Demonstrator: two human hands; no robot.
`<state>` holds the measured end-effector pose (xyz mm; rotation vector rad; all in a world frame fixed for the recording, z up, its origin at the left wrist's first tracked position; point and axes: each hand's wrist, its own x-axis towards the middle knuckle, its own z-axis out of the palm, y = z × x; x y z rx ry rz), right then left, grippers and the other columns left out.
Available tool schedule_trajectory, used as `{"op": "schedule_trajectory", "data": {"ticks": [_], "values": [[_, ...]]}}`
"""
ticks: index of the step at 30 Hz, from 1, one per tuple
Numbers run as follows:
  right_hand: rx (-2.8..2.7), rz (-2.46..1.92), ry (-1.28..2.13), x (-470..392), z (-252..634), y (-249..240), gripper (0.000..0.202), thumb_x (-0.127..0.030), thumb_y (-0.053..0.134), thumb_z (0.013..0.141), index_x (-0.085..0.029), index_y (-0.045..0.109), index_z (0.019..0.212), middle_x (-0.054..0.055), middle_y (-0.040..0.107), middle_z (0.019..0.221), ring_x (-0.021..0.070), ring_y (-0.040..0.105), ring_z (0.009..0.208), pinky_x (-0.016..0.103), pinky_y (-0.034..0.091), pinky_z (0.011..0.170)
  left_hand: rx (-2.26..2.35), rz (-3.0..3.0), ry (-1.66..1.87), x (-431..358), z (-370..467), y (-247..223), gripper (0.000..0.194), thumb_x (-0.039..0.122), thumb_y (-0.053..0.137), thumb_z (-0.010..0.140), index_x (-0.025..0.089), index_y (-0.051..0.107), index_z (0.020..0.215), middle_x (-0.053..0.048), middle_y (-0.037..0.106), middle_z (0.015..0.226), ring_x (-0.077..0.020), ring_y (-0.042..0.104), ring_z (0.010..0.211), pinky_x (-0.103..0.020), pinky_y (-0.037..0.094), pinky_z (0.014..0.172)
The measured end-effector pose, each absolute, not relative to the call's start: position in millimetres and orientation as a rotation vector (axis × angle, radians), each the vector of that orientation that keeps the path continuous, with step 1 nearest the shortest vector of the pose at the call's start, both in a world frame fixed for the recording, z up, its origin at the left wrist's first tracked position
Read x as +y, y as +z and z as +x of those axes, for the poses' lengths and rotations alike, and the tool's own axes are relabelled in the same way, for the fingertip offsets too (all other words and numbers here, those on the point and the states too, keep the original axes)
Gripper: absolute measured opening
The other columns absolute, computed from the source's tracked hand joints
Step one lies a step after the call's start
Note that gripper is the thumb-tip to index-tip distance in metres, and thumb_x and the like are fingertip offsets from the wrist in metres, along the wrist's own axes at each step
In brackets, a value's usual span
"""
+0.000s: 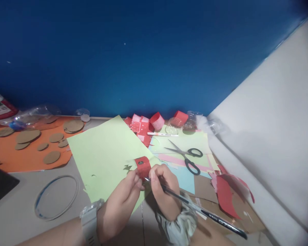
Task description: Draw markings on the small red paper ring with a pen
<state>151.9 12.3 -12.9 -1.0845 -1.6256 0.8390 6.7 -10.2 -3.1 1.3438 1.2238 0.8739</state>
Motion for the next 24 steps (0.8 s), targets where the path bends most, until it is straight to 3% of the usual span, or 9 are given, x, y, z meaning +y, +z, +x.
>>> {"op": "schedule_trajectory", "data": {"ticks": [9,18,24], "values": [[-1.669,-1.178,0.812,13.3,151.6,-9.6,0.024,-0.024,0.047,0.092,-0.022,0.040,0.069,-0.004,0.047,0.062,0.0114,0.043,0.055,0.024,0.037,0.053,1.188,1.368,0.840,-6.3,6.2,1.6,0.019,0.026,0.039,0.095,0.017,0.054,0.103,-0.007,0.066,0.091,-0.0209,0.063,0.083,-0.032,0.051,0.081],[-1.659,-1.156,0.826,13.1,152.1,-9.1,0.021,-0.023,0.046,0.094,-0.022,0.042,0.072,-0.003,0.051,0.066,0.0110,0.046,0.057,0.023,0.038,0.054,1.132,1.289,0.876,-5.9,9.7,3.2,0.024,0.028,0.040,0.096,0.016,0.054,0.111,-0.011,0.069,0.108,-0.0233,0.064,0.100,-0.033,0.052,0.090],[-1.693,-1.170,0.795,14.0,151.8,-6.3,0.022,-0.022,0.045,0.093,-0.022,0.042,0.071,-0.004,0.049,0.064,0.0111,0.045,0.056,0.023,0.037,0.053,1.178,1.310,0.870,-5.9,9.0,4.4,0.026,0.029,0.041,0.095,0.015,0.057,0.110,-0.012,0.071,0.104,-0.0252,0.065,0.100,-0.035,0.052,0.089]]}}
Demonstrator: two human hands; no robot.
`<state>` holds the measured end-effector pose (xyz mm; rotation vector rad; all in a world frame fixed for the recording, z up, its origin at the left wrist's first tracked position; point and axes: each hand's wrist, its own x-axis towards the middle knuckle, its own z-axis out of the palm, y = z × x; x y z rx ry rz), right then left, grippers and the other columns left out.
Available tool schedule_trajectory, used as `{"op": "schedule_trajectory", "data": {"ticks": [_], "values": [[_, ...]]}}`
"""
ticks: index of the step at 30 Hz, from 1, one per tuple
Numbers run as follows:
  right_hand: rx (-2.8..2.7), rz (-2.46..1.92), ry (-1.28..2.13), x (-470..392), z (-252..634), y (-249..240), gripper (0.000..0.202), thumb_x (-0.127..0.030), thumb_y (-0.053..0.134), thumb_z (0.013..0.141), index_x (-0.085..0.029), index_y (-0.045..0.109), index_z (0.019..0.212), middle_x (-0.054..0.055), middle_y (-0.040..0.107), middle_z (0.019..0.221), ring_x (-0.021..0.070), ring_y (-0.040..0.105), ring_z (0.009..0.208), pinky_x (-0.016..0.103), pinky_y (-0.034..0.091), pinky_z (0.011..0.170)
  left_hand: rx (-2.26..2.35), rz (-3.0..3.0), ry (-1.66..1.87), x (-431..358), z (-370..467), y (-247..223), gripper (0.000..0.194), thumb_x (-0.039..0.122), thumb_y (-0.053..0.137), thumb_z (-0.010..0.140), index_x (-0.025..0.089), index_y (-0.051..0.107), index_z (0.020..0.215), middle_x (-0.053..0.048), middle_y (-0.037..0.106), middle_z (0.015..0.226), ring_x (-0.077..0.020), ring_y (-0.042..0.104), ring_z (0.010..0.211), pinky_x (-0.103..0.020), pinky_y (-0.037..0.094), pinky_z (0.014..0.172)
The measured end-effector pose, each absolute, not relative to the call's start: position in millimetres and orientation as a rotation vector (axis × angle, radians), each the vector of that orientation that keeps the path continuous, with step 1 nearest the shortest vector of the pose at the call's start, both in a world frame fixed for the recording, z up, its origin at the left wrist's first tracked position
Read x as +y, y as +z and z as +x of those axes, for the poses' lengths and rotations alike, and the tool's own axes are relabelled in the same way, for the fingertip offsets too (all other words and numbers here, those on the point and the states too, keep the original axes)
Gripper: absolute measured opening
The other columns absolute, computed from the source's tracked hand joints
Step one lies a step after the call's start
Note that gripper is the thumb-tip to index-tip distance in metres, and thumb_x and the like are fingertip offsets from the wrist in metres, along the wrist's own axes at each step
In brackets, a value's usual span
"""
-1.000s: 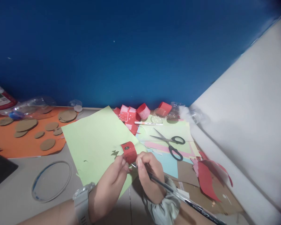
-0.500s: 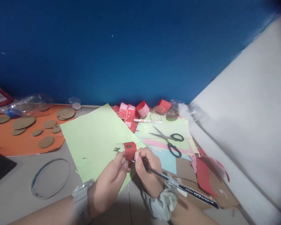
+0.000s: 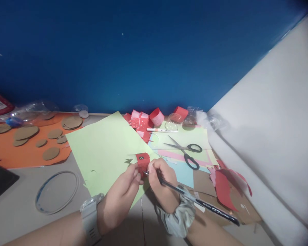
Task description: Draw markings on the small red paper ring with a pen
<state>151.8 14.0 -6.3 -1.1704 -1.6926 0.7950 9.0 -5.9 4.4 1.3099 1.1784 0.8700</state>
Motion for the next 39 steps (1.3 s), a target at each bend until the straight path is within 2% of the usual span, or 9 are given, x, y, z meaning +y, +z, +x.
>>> {"op": "schedule_trajectory", "data": {"ticks": [11,17,22,29,36,39], "values": [[-1.689,-1.198,0.816,13.6,151.9,-6.8,0.024,-0.025,0.044,0.094,-0.023,0.038,0.072,-0.004,0.046,0.063,0.0113,0.043,0.055,0.024,0.036,0.053,1.116,1.297,0.871,-4.0,9.1,7.0,0.024,0.024,0.040,0.095,0.015,0.054,0.111,-0.013,0.069,0.115,-0.0242,0.063,0.110,-0.034,0.049,0.098],[-1.727,-1.161,0.851,13.9,152.9,-4.5,0.023,-0.021,0.044,0.093,-0.022,0.040,0.070,-0.005,0.047,0.063,0.0104,0.043,0.055,0.022,0.035,0.053,1.167,1.329,0.866,-4.9,8.8,7.0,0.012,0.023,0.040,0.094,0.019,0.052,0.095,-0.010,0.071,0.103,-0.0217,0.065,0.097,-0.032,0.050,0.093],[-1.680,-1.163,0.845,13.4,151.7,-7.2,0.023,-0.022,0.045,0.093,-0.023,0.037,0.071,-0.005,0.045,0.063,0.0104,0.041,0.054,0.023,0.034,0.052,1.132,1.336,0.870,-5.9,8.3,7.8,0.015,0.024,0.037,0.095,0.019,0.050,0.101,-0.011,0.069,0.109,-0.0217,0.064,0.102,-0.032,0.049,0.095],[-1.774,-1.186,0.839,14.8,155.3,-8.3,0.024,-0.022,0.045,0.092,-0.022,0.036,0.070,-0.005,0.043,0.062,0.0109,0.039,0.055,0.024,0.034,0.053,1.224,1.380,0.816,-5.2,7.0,3.9,0.015,0.027,0.038,0.095,0.019,0.050,0.092,-0.010,0.068,0.095,-0.0232,0.065,0.091,-0.033,0.051,0.084],[-1.716,-1.174,0.832,13.5,153.4,-11.7,0.023,-0.023,0.045,0.094,-0.022,0.037,0.072,-0.005,0.044,0.064,0.0102,0.040,0.056,0.023,0.034,0.053,1.114,1.347,0.855,-4.8,8.0,4.0,0.018,0.026,0.036,0.095,0.017,0.049,0.104,-0.014,0.067,0.113,-0.0248,0.061,0.109,-0.035,0.047,0.098],[-1.744,-1.163,0.822,14.3,153.7,-9.1,0.022,-0.022,0.045,0.093,-0.022,0.037,0.072,-0.005,0.045,0.065,0.0104,0.041,0.057,0.023,0.035,0.054,1.123,1.337,0.863,-5.5,8.2,5.9,0.015,0.025,0.037,0.095,0.019,0.050,0.101,-0.011,0.068,0.107,-0.0234,0.063,0.103,-0.035,0.048,0.097]]}}
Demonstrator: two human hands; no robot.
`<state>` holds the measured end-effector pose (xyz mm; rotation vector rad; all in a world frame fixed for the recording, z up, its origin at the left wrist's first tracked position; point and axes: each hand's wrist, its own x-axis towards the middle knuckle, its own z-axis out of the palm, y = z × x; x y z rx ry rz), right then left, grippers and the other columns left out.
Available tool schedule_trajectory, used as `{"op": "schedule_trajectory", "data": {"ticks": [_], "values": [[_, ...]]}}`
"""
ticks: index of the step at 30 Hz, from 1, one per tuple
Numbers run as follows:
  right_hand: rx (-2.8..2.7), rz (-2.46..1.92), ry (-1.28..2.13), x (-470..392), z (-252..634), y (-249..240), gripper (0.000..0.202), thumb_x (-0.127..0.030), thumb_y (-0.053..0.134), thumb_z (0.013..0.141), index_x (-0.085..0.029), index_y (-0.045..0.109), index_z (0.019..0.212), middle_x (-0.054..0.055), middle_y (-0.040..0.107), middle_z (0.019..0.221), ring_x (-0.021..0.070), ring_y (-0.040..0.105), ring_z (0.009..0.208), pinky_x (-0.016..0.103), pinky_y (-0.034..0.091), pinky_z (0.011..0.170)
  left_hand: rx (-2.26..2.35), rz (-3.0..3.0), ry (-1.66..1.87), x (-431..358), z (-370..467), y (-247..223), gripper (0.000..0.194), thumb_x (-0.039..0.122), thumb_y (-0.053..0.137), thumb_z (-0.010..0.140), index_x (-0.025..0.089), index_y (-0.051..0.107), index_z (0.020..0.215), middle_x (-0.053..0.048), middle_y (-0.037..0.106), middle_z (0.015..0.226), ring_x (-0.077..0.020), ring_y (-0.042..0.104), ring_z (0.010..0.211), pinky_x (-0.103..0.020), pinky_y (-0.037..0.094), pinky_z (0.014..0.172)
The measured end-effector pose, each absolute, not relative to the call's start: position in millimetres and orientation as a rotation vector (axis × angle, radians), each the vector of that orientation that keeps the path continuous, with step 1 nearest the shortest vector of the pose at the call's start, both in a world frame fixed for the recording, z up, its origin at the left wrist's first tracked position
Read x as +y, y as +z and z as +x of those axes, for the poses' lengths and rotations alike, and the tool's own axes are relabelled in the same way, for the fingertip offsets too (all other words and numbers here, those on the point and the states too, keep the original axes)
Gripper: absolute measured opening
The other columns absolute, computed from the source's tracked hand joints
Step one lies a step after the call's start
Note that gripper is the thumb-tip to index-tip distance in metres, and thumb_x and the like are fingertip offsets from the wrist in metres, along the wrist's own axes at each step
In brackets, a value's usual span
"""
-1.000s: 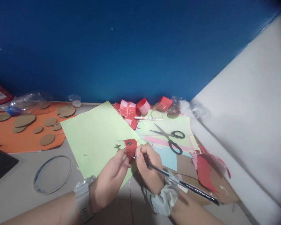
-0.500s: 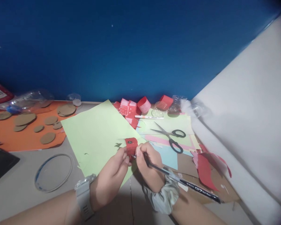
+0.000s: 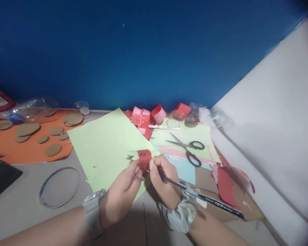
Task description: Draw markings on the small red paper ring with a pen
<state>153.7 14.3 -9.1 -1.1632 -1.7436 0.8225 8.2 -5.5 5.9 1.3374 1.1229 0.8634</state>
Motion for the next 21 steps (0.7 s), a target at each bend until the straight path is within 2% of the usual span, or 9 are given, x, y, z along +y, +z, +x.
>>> {"op": "schedule_trajectory", "data": {"ticks": [4,11,17,21], "values": [[-1.795,-1.153,0.836,15.6,155.3,-7.4,0.023,-0.020,0.045,0.091,-0.022,0.036,0.070,-0.005,0.044,0.062,0.0105,0.040,0.055,0.023,0.035,0.053,1.177,1.362,0.833,-5.6,7.0,6.3,0.015,0.025,0.037,0.095,0.019,0.050,0.094,-0.009,0.068,0.098,-0.0224,0.063,0.093,-0.034,0.050,0.091],[-1.744,-1.162,0.826,14.4,154.5,-11.1,0.022,-0.023,0.045,0.093,-0.022,0.038,0.072,-0.005,0.044,0.064,0.0105,0.040,0.056,0.023,0.035,0.053,1.093,1.344,0.870,-4.1,7.8,2.6,0.021,0.024,0.034,0.096,0.017,0.049,0.109,-0.013,0.067,0.114,-0.0233,0.061,0.109,-0.035,0.046,0.098],[-1.808,-1.126,0.823,14.1,155.7,-6.9,0.023,-0.020,0.045,0.091,-0.022,0.036,0.070,-0.005,0.043,0.062,0.0102,0.039,0.055,0.023,0.034,0.053,1.184,1.351,0.819,-7.3,6.8,4.1,0.020,0.026,0.035,0.097,0.017,0.051,0.104,-0.013,0.068,0.109,-0.0242,0.063,0.104,-0.035,0.047,0.095],[-1.784,-1.140,0.806,15.0,154.4,-8.7,0.023,-0.020,0.045,0.091,-0.022,0.036,0.070,-0.005,0.043,0.062,0.0103,0.039,0.055,0.023,0.034,0.053,1.150,1.359,0.826,-6.7,6.8,5.8,0.025,0.026,0.034,0.097,0.014,0.051,0.111,-0.014,0.067,0.113,-0.0238,0.062,0.102,-0.036,0.046,0.096]]}}
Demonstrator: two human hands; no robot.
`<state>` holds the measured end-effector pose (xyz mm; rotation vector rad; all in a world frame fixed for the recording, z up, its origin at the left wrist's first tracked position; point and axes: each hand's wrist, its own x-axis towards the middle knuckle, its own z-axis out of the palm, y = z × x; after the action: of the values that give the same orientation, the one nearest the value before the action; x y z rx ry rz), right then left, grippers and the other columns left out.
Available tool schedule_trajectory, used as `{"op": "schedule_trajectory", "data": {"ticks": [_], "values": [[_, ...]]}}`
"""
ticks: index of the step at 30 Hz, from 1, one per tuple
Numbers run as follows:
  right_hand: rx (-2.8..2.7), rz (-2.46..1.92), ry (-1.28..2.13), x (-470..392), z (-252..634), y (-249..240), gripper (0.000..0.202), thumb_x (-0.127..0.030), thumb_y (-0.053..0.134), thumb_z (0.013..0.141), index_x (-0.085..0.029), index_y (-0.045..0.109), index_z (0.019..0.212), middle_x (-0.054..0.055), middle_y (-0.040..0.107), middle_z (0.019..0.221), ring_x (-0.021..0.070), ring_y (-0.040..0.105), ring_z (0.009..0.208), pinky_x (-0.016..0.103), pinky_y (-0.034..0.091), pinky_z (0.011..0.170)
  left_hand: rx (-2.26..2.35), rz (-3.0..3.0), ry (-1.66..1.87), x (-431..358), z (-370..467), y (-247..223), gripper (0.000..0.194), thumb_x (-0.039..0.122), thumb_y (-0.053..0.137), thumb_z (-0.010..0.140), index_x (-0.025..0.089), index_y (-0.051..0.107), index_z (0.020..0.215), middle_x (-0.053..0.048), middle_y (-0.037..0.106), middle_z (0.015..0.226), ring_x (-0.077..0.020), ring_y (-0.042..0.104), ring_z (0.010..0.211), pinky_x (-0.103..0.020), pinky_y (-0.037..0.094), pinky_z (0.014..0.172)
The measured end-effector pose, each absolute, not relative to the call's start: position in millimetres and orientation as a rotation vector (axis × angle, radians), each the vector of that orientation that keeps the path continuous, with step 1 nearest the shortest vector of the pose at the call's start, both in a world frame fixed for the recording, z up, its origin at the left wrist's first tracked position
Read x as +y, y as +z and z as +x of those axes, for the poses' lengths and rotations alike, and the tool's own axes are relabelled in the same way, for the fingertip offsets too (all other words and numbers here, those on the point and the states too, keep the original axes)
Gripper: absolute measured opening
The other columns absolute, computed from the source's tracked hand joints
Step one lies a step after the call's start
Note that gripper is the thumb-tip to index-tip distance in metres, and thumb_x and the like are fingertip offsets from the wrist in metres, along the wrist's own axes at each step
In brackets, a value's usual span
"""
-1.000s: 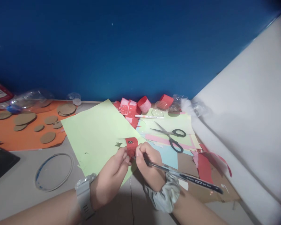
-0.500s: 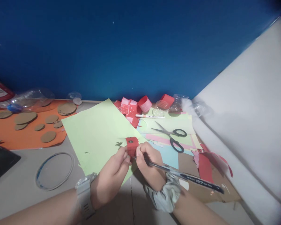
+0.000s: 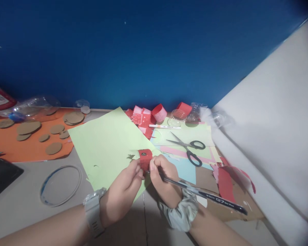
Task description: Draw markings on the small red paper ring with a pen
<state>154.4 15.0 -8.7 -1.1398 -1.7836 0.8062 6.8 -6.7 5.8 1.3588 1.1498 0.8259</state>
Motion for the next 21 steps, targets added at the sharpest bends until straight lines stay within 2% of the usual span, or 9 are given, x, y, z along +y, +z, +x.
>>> {"op": "schedule_trajectory", "data": {"ticks": [4,8,14,21], "values": [[-1.770,-1.159,0.811,15.7,153.6,-9.2,0.022,-0.021,0.044,0.092,-0.022,0.037,0.071,-0.005,0.044,0.063,0.0107,0.041,0.056,0.023,0.035,0.054,1.136,1.352,0.845,-5.5,7.0,5.0,0.029,0.027,0.034,0.097,0.013,0.051,0.116,-0.015,0.067,0.115,-0.0240,0.062,0.101,-0.038,0.046,0.098],[-1.802,-1.147,0.832,15.3,154.5,-6.1,0.022,-0.021,0.045,0.090,-0.022,0.037,0.069,-0.005,0.043,0.062,0.0107,0.040,0.055,0.024,0.034,0.053,1.170,1.354,0.837,-5.5,6.1,3.2,0.029,0.027,0.037,0.096,0.014,0.054,0.115,-0.014,0.068,0.114,-0.0236,0.064,0.093,-0.039,0.047,0.095],[-1.748,-1.155,0.866,14.4,153.9,-8.3,0.024,-0.023,0.044,0.093,-0.023,0.036,0.070,-0.005,0.040,0.062,0.0109,0.037,0.055,0.024,0.033,0.053,1.108,1.314,0.915,-5.1,6.8,3.2,0.026,0.025,0.041,0.096,0.015,0.057,0.115,-0.012,0.070,0.116,-0.0257,0.063,0.110,-0.035,0.049,0.094],[-1.793,-1.164,0.852,14.7,153.9,-4.5,0.024,-0.023,0.046,0.091,-0.023,0.036,0.069,-0.005,0.042,0.062,0.0110,0.037,0.055,0.025,0.033,0.053,1.152,1.331,0.866,-6.1,6.3,6.1,0.028,0.024,0.038,0.097,0.014,0.056,0.117,-0.012,0.069,0.113,-0.0245,0.063,0.106,-0.034,0.048,0.093]]}}
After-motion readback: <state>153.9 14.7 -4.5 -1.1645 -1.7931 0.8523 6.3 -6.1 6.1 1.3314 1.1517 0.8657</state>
